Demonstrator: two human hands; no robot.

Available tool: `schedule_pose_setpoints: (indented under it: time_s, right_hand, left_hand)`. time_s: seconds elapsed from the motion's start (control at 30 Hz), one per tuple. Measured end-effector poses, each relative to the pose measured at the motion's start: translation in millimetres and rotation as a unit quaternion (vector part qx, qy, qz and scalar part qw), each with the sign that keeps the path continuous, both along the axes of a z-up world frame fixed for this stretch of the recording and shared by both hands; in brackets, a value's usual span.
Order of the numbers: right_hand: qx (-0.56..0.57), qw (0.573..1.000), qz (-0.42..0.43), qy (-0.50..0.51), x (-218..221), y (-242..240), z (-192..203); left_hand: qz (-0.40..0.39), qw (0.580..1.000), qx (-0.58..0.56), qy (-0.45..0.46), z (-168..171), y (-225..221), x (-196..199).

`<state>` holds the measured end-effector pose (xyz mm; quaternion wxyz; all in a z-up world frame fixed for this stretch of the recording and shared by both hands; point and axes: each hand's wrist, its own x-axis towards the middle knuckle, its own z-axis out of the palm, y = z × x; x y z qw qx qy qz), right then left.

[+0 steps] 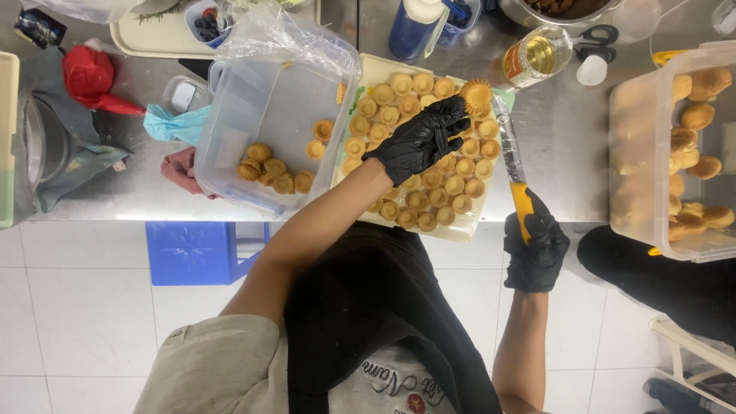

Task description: Applying glaze to the inside of tart shells and arranging them on a tray.

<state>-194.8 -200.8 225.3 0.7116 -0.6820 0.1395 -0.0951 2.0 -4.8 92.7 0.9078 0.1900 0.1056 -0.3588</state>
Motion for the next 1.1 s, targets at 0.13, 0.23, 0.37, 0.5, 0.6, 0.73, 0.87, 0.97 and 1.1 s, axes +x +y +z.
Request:
schedule_pose_setpoints:
  time_s: [0.13,0.23,0.37,0.5,0.6,0.73,0.87,0.97,1.1]
  right_hand:
    - [0.206,0.974,-0.031,0.093,0,-3,-13]
    - [0.295,0.942,-0.060,0.147,-15,-11,-17]
    - [0.341,0.924,-0.108,0.132,-31,-19,-20]
    - [0.374,0.914,-0.104,0.115,-39,-25,-27]
    - [0.361,0.920,-0.084,0.130,-37,-20,-22]
    - [0.331,0.926,-0.090,0.154,-35,-21,-28]
    - [0.339,0.922,-0.092,0.163,-35,-25,-34]
    - [0.347,0.919,-0.086,0.165,-32,-24,-32]
    - [0.356,0.921,-0.065,0.147,-29,-30,-37]
  left_hand:
    - [-0.012,1.000,-0.012,0.016,6,14,-6]
    - [0.024,0.999,0.012,-0.030,-19,27,-10]
    - [-0.001,0.776,0.474,-0.416,21,49,-43]
    - [0.051,0.406,0.610,-0.679,-8,58,-73]
    - [0.026,0.288,0.658,-0.695,-37,57,-78]
    - [-0.023,0.281,0.655,-0.701,-55,64,-76]
    - [-0.038,0.299,0.649,-0.698,-55,66,-74]
    - [-0.041,0.264,0.668,-0.694,-47,63,-77]
    - [-0.053,0.292,0.664,-0.686,-51,66,-75]
